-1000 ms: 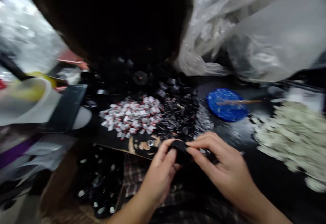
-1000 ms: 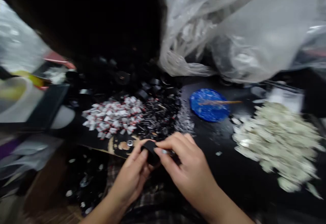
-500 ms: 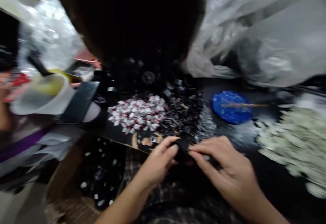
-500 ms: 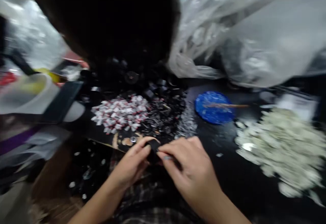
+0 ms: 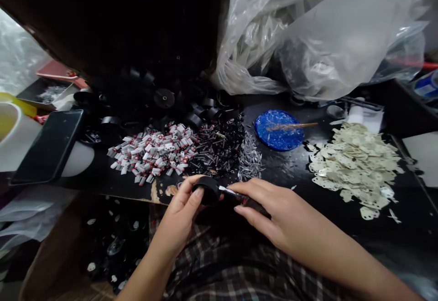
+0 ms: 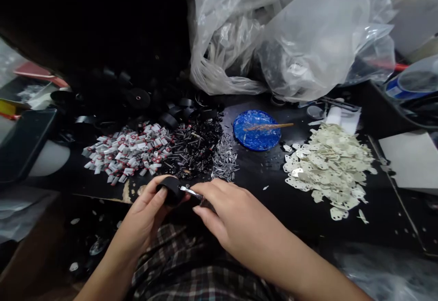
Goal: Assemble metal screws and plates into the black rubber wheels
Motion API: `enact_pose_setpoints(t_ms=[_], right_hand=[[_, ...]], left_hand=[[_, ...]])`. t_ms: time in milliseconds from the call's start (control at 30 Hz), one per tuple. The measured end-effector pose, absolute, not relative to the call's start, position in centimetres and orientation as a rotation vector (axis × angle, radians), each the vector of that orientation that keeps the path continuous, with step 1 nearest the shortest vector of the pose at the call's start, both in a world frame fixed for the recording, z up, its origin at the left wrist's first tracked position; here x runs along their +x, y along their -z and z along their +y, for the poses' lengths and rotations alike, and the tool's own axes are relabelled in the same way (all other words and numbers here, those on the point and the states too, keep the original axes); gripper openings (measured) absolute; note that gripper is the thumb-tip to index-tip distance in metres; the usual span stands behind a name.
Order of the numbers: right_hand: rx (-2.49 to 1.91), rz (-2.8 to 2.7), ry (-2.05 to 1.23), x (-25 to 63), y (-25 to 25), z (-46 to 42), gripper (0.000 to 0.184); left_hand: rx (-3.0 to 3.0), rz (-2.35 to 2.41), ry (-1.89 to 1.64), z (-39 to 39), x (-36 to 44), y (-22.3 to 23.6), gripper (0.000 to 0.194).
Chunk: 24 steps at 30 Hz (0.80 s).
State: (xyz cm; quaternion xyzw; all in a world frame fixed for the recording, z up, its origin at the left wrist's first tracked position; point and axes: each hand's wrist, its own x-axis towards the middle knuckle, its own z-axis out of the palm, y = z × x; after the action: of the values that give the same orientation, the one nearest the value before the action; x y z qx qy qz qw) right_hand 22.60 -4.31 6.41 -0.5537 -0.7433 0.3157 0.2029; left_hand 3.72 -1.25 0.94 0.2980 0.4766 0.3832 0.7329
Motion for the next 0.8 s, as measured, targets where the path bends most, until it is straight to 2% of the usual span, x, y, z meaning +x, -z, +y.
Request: enact_pose_setpoints(t_ms=[167, 267, 333, 400, 433, 500, 600, 700, 800], right_hand=[[-1.576, -2.026, -0.981, 22.7, -6.8, -4.5, 0.023], [-1.509, -1.791, -1.400, 23.3, -6.9, -4.7, 0.016], [-1.368, -1.590, -1.749, 23.7, -6.6, -5.0, 0.020], [-1.337, -1.489, -1.826, 23.9, -6.0, -5.1, 0.021], [-1.427, -1.517, -1.708, 23.9, -5.6, -5.0, 0.017], [-1.728, -1.686, -1.259, 23.7, -4.8, -4.5, 0.007], [-2.027, -2.007, -0.652, 23.1, -3.6, -3.3, 0.006], [-2.067, -2.248, -0.378, 22.4, -2.9, -2.3, 0.009], [-2.059, -2.300, -0.313, 22.2, -2.6, -2.0, 0.012]], left_hand=[[0.973, 1.075, -0.755, -0.9, 2.9, -0.8, 0.022], [1.256, 1.084, -0.780, -1.3, 2.5, -1.3, 0.018], [1.289, 1.086, -0.928, -1.9, 2.6, -1.7, 0.015], [1.157, 1.136, -1.068, -2.7, 3.1, -1.8, 0.015], [1.057, 1.175, -1.100, -3.0, 3.5, -1.7, 0.016], [0.880, 1.225, -1.073, -3.4, 4.2, -1.4, 0.021], [0.750, 1.175, -0.946, -3.5, 5.0, -0.6, 0.023], [0.673, 1.097, -0.896, -3.2, 5.3, -0.1, 0.025], [0.603, 1.062, -0.914, -2.8, 5.4, -0.1, 0.026]])
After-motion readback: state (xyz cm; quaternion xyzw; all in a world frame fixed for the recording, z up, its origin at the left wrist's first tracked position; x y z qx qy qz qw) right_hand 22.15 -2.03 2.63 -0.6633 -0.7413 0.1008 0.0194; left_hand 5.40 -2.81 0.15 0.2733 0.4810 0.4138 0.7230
